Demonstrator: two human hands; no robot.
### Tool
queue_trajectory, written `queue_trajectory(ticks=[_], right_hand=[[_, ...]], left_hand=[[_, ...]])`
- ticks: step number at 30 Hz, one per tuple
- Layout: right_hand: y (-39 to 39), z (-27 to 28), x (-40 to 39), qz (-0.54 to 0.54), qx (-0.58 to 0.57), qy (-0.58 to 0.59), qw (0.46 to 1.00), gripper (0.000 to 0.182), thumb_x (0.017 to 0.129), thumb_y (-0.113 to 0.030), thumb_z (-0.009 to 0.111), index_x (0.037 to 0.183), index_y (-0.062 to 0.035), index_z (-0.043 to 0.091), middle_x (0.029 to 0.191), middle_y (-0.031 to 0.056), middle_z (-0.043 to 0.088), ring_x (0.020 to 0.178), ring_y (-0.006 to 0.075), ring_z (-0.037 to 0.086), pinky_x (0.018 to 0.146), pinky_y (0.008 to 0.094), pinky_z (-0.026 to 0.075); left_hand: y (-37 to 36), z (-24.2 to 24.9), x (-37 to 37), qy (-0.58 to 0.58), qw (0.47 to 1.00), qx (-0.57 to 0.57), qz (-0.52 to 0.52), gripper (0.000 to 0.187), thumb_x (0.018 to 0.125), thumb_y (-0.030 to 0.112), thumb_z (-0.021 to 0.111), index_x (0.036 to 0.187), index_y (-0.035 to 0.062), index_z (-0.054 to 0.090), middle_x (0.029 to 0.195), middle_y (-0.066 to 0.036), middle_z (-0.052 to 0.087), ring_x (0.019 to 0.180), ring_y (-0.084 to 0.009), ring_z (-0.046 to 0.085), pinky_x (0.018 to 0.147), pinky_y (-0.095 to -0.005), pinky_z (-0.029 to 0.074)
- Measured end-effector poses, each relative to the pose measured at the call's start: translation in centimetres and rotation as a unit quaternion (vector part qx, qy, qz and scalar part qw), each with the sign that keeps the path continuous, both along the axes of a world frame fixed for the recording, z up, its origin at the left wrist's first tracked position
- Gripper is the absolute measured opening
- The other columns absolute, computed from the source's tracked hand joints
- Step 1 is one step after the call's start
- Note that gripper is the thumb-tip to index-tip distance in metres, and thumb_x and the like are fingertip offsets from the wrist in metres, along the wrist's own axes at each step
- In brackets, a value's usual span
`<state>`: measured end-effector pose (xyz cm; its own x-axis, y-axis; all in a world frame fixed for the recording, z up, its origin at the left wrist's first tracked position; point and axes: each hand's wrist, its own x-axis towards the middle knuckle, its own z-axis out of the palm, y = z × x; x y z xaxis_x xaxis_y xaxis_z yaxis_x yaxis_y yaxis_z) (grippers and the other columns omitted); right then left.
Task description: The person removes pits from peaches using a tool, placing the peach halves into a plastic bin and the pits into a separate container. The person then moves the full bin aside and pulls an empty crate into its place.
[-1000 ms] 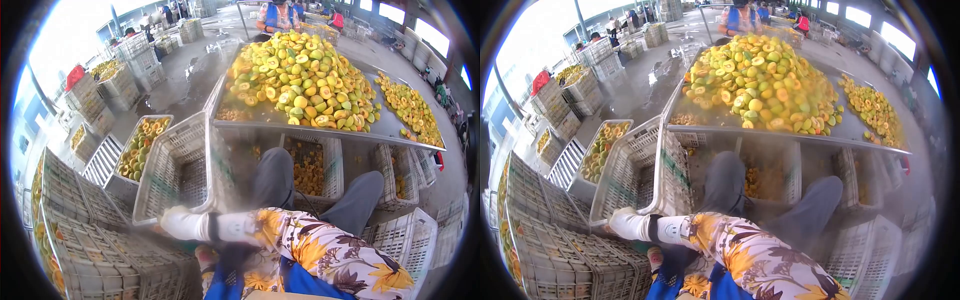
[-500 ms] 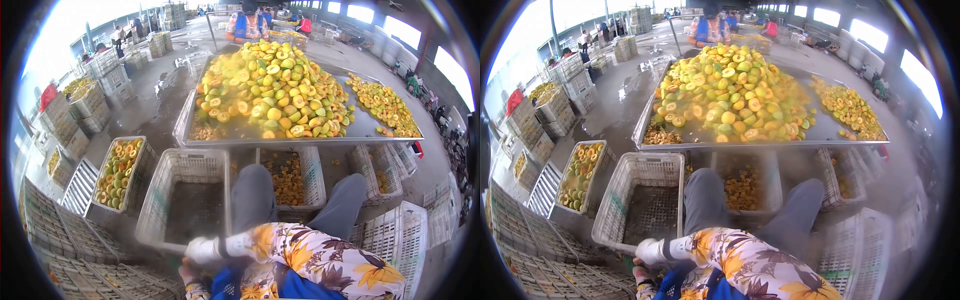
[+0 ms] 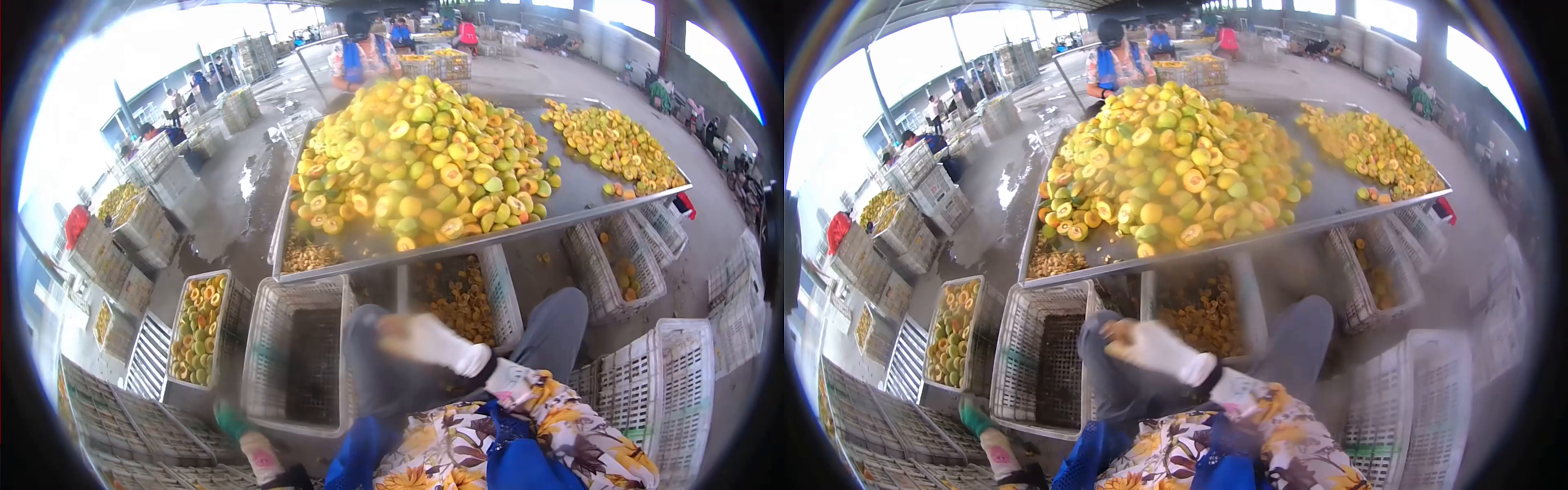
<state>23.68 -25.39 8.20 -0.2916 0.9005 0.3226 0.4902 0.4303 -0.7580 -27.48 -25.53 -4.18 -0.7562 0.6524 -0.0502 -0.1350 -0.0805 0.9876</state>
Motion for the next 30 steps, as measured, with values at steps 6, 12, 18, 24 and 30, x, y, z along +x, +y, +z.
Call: queue_trajectory(ticks=[6, 12, 18, 24, 30], right_hand=[[-1.6, -3.4, 11.8, -0.229, -0.306, 0.314, 0.869, 0.025, 0.089, -0.029, 0.058, 0.092, -0.0042, 0.057, 0.068, -0.0008, 0.054, 0.058, 0.0067, 0.051, 0.052, 0.0240, 0.041], [-0.1, -7.3, 15.8, -0.299, -0.245, 0.383, 0.839, 0.025, 0.093, -0.027, 0.054, 0.099, -0.0026, 0.059, 0.076, 0.0028, 0.058, 0.058, 0.0078, 0.051, 0.052, 0.0239, 0.041], [4.5, 9.8, 20.9, -0.310, -0.101, 0.442, 0.836, 0.018, 0.088, -0.014, 0.055, 0.102, -0.0041, 0.052, 0.066, 0.0032, 0.054, 0.042, 0.0077, 0.044, 0.036, 0.0208, 0.033], [9.9, 17.4, 27.4, -0.108, 0.135, 0.445, 0.879, 0.028, 0.084, -0.008, 0.055, 0.111, -0.0010, 0.051, 0.079, 0.0110, 0.056, 0.043, 0.0086, 0.044, 0.035, 0.0234, 0.036], [10.5, 17.0, 27.9, -0.139, 0.112, 0.449, 0.876, 0.025, 0.086, -0.011, 0.055, 0.109, -0.0017, 0.051, 0.077, 0.0086, 0.056, 0.044, 0.0084, 0.044, 0.037, 0.0228, 0.036]], left_hand=[[13.0, 14.6, 28.4, 0.150, 0.870, 0.010, -0.470, 0.030, 0.090, 0.018, 0.058, 0.118, 0.0068, 0.058, 0.097, -0.003, 0.062, 0.077, -0.0122, 0.060, 0.062, -0.0254, 0.051], [26.8, 13.5, 48.7, 0.493, 0.752, 0.008, -0.437, 0.047, 0.082, 0.035, 0.065, 0.122, 0.0097, 0.058, 0.110, -0.018, 0.063, 0.102, -0.0312, 0.061, 0.086, -0.0380, 0.047], [38.9, 15.2, 56.2, 0.582, 0.767, 0.063, -0.261, 0.070, 0.084, 0.046, 0.058, 0.141, 0.0144, 0.034, 0.136, -0.024, 0.042, 0.115, -0.0418, 0.050, 0.092, -0.0456, 0.044], [49.7, 19.4, 61.6, 0.749, 0.616, -0.026, -0.241, 0.063, 0.086, 0.049, 0.047, 0.142, 0.0227, 0.033, 0.143, -0.017, 0.038, 0.124, -0.0423, 0.043, 0.096, -0.0483, 0.042], [51.4, 19.9, 62.9, 0.612, 0.651, -0.036, -0.448, 0.067, 0.066, 0.037, 0.073, 0.124, 0.0154, 0.048, 0.114, -0.016, 0.060, 0.101, -0.0332, 0.061, 0.085, -0.0426, 0.049]])
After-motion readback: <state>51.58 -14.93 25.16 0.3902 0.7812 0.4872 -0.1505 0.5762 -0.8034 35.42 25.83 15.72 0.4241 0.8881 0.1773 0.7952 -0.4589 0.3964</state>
